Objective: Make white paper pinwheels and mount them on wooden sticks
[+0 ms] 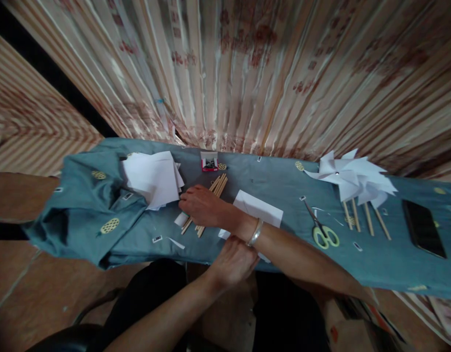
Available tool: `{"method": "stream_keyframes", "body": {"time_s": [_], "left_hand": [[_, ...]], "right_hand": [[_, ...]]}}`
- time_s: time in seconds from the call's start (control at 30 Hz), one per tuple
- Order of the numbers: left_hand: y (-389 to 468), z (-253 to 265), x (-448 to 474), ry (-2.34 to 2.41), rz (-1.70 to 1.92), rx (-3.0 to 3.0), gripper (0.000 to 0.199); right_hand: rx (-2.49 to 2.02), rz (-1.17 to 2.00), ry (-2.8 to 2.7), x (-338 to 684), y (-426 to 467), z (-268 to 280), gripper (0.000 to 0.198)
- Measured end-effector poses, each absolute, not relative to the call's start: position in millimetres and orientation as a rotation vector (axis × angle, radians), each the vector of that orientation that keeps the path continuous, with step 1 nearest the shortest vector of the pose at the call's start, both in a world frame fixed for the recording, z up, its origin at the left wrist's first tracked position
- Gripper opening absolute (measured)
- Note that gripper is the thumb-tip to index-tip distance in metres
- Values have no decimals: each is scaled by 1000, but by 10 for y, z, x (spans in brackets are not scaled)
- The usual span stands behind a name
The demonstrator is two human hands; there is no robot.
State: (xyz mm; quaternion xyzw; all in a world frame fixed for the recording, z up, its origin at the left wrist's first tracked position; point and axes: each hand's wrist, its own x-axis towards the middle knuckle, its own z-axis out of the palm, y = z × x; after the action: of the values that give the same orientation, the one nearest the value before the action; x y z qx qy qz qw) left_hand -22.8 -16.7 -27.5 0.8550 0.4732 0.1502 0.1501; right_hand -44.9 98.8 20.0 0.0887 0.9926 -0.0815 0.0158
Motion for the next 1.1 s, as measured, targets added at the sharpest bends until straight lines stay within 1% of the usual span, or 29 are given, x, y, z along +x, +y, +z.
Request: {"method": "stream_keyframes", "body": {"time_s": [0.07, 0.17, 0.23, 0.3, 0.37, 0.43, 0.5, 0.57, 0.6, 0.63, 0.7, 0.73, 0.77, 0.87, 0.93, 1.1], "left_hand": [[-181, -293, -220, 1369, 401, 2438, 20], [-172, -263, -223, 1370, 399, 2418, 19], [-151, -209, -240, 1363, 445, 2400, 22], [-123, -154, -267, 1337, 511, 2374, 25], [-92, -129, -300, 1290, 592, 2328, 24], [-58, -150, -337, 1283, 704, 2235, 24], [-17, -205, -378, 1264, 879, 2083, 31], [28, -255, -427, 1285, 1065, 1800, 31], [49, -267, -455, 1281, 1142, 1616, 34], [67, -266, -485, 1243, 1195, 1427, 42], [89, -231, -542, 1138, 1288, 1125, 70], [92, -202, -564, 1078, 1295, 1041, 77], [90, -173, -581, 1032, 1287, 997, 76], [75, -113, -583, 1005, 1205, 920, 51], [74, -106, -554, 1035, 1176, 864, 41], [111, -96, -451, 1081, 1223, 761, 41]], "right_hand": [[279, -210, 3029, -470, 950, 206, 18], [308, -240, 3058, -479, 968, 222, 19], [397, -319, 3109, -422, 1006, 270, 18], [585, -485, 3151, -281, 1040, 348, 18], [880, -770, 3186, -44, 1048, 424, 20], [1223, -1167, 3165, 270, 1009, 458, 21], [1558, -1632, 3024, 607, 916, 433, 20], [1791, -2134, 2737, 906, 783, 362, 20], [1897, -2297, 2585, 1025, 713, 319, 20], [1952, -2420, 2452, 1120, 646, 275, 21], [1973, -2558, 2282, 1241, 536, 202, 22], [1951, -2584, 2226, 1275, 498, 176, 22], [1921, -2597, 2182, 1297, 472, 159, 22], [1849, -2654, 2055, 1338, 440, 143, 24], [1843, -2765, 1949, 1359, 431, 145, 27], [1821, -3257, 1440, 1313, 367, 98, 35]]}}
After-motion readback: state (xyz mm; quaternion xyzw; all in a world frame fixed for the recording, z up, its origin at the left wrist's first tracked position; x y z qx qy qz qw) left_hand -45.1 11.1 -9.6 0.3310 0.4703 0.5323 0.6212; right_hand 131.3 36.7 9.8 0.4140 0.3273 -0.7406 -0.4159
